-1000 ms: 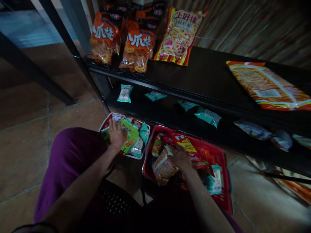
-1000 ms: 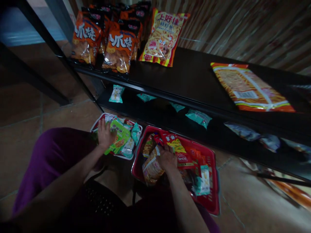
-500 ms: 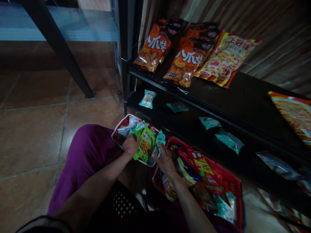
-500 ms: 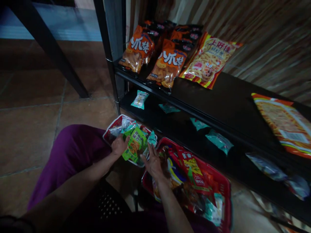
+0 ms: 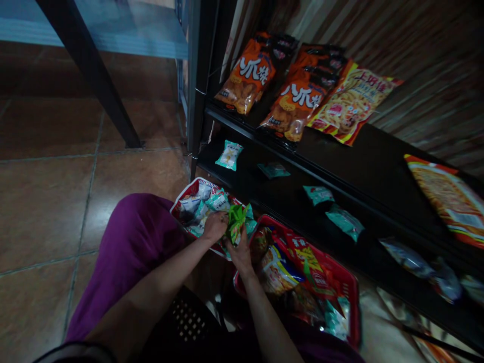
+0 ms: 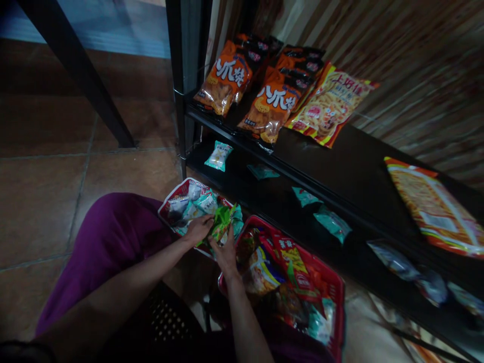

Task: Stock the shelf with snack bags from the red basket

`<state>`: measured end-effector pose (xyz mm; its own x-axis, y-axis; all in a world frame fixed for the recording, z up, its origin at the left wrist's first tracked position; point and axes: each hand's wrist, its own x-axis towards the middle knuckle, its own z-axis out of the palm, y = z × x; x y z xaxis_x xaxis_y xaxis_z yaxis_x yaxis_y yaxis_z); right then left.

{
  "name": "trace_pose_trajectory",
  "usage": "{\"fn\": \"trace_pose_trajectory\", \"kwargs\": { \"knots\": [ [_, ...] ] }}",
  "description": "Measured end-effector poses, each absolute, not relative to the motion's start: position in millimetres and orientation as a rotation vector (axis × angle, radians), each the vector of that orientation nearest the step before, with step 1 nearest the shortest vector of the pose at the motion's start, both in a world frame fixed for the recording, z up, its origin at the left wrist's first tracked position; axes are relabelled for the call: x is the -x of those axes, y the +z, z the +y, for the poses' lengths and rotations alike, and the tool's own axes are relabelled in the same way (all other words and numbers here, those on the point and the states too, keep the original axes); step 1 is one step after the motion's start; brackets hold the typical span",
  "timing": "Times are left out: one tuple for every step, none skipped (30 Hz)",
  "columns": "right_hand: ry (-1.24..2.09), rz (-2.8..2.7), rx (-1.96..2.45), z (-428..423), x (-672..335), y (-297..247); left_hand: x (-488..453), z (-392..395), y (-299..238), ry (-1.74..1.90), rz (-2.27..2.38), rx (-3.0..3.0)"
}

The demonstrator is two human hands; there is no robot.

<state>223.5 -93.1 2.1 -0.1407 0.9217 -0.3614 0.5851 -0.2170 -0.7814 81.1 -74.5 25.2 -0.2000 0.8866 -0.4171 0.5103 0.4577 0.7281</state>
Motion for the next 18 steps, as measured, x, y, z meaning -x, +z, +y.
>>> {"fn": "trace_pose_trajectory", "kwargs": {
  "knots": [
    [1.238, -1.71, 1.792, -96.5, -222.7, -1.8, -80.3, -71.3, 23.2, 0.571, 1.872, -1.193],
    [1.188, -1.746, 1.796, -98.9, -220.9, -6.0, -78.3, -67.0, 20.9, 0.591, 1.913, -1.207],
    [1.148, -1.792, 1.79, -100.3, -218.3, -10.3, -74.8, -61.4, 18.6, 0.616, 1.975, -1.212],
    [1.116, -1.838, 1.782, -100.9, -215.1, -14.6, -69.9, -54.5, 16.1, 0.638, 2.05, -1.203],
    [1.093, -1.88, 1.774, -101.1, -211.5, -18.7, -63.9, -46.7, 13.6, 0.657, 2.132, -1.172],
    [1.082, -1.915, 1.769, -101.0, -207.7, -22.5, -57.6, -38.3, 11.2, 0.648, 2.167, -1.117],
    [1.081, -1.936, 1.771, -101.2, -203.8, -25.7, -51.7, -30.2, 8.8, 0.607, 2.145, -1.065],
    [1.091, -1.942, 1.777, -101.7, -199.9, -28.3, -47.1, -22.9, 6.7, 0.576, 2.113, -1.045],
    [1.112, -1.936, 1.782, -102.8, -196.4, -30.3, -44.6, -17.2, 4.8, 0.546, 2.073, -1.033],
    [1.136, -1.918, 1.788, -104.4, -193.4, -31.6, -44.7, -13.7, 3.4, 0.52, 2.036, -1.029],
    [1.156, -1.885, 1.794, -106.5, -191.4, -32.3, -47.7, -12.9, 2.6, 0.505, 2.01, -1.031],
    [1.171, -1.84, 1.8, -109.1, -190.7, -32.6, -53.7, -14.6, 2.5, 0.501, 1.99, -1.038],
    [1.186, -1.79, 1.801, -112.0, -191.5, -32.7, -62.1, -18.8, 3.1, 0.505, 1.978, -1.049],
    [1.201, -1.74, 1.803, -115.2, -193.8, -32.7, -72.6, -25.0, 4.5, 0.527, 1.968, -1.074],
    [1.213, -1.696, 1.805, -118.4, -197.4, -32.9, -84.3, -32.6, 6.7, 0.578, 1.963, -1.134],
    [1.223, -1.683, 1.804, -121.5, -202.1, -33.3, -96.6, -40.8, 9.4, 0.611, 1.967, -1.172],
    [1.231, -1.707, 1.796, -124.6, -207.3, -33.9, -108.7, -49.1, 12.4, 0.626, 1.971, -1.196],
    [1.234, -1.755, 1.784, -127.6, -212.5, -34.5, -120.1, -56.9, 15.5, 0.639, 1.952, -1.234]
  ]
}}
